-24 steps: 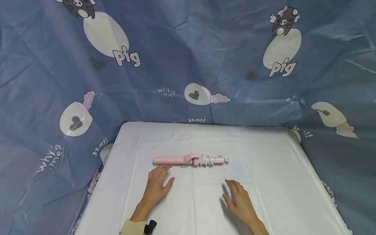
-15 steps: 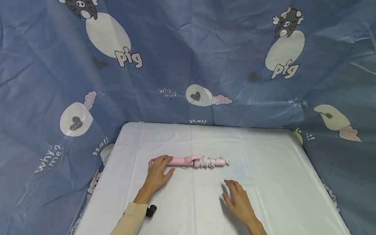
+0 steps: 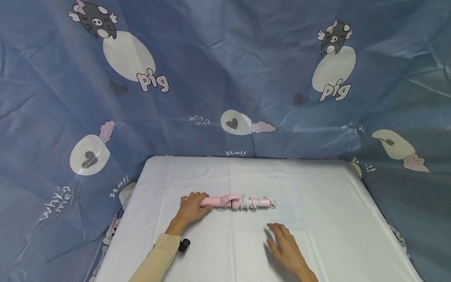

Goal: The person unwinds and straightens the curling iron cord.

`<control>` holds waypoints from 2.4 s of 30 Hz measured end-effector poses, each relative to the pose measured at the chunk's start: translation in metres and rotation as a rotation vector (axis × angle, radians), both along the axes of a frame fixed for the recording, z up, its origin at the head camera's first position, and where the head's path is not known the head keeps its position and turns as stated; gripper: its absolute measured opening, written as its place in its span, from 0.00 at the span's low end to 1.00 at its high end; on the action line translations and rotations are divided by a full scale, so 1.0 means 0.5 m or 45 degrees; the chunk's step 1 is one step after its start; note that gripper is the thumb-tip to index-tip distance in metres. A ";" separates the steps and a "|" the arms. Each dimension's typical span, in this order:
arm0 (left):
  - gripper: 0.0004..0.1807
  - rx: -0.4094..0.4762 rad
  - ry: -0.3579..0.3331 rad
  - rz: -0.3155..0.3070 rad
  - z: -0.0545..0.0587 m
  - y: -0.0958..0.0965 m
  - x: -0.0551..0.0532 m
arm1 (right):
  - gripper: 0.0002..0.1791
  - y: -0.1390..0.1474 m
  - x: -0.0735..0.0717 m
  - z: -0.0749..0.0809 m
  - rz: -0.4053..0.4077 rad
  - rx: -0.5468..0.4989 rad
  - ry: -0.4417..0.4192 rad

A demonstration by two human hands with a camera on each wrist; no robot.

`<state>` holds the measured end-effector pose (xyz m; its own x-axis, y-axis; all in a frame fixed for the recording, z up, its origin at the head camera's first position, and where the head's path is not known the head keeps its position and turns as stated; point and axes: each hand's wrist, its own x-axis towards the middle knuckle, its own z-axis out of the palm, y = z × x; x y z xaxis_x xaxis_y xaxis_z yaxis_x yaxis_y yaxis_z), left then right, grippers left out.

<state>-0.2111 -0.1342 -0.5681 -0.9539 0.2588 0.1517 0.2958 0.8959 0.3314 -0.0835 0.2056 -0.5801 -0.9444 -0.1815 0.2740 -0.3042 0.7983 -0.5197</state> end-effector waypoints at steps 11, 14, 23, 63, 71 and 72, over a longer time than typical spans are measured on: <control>0.18 0.168 -0.119 -0.026 -0.019 -0.008 -0.002 | 0.24 0.003 0.020 -0.001 0.053 -0.060 -0.115; 0.19 0.225 -0.069 -0.016 -0.027 -0.010 0.003 | 0.23 0.006 0.017 0.005 0.073 -0.068 -0.100; 0.20 0.301 -0.035 -0.001 0.003 -0.016 0.034 | 0.22 0.033 -0.025 0.044 0.095 -0.115 -0.034; 0.23 0.255 0.174 -0.051 0.119 -0.026 0.103 | 0.16 0.099 -0.316 0.216 0.750 -0.059 -0.867; 0.22 0.253 0.218 -0.058 0.112 -0.037 0.107 | 0.17 0.101 -0.318 0.185 0.693 -0.231 -0.942; 0.22 0.255 0.231 -0.063 0.110 -0.038 0.107 | 0.17 0.101 -0.317 0.182 0.685 -0.252 -0.933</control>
<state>-0.1578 -0.1529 -0.5129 -0.8934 0.2519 0.3720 0.4082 0.8010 0.4379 -0.2422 0.2563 -0.4892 -0.6964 -0.6588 -0.2848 -0.1499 0.5215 -0.8400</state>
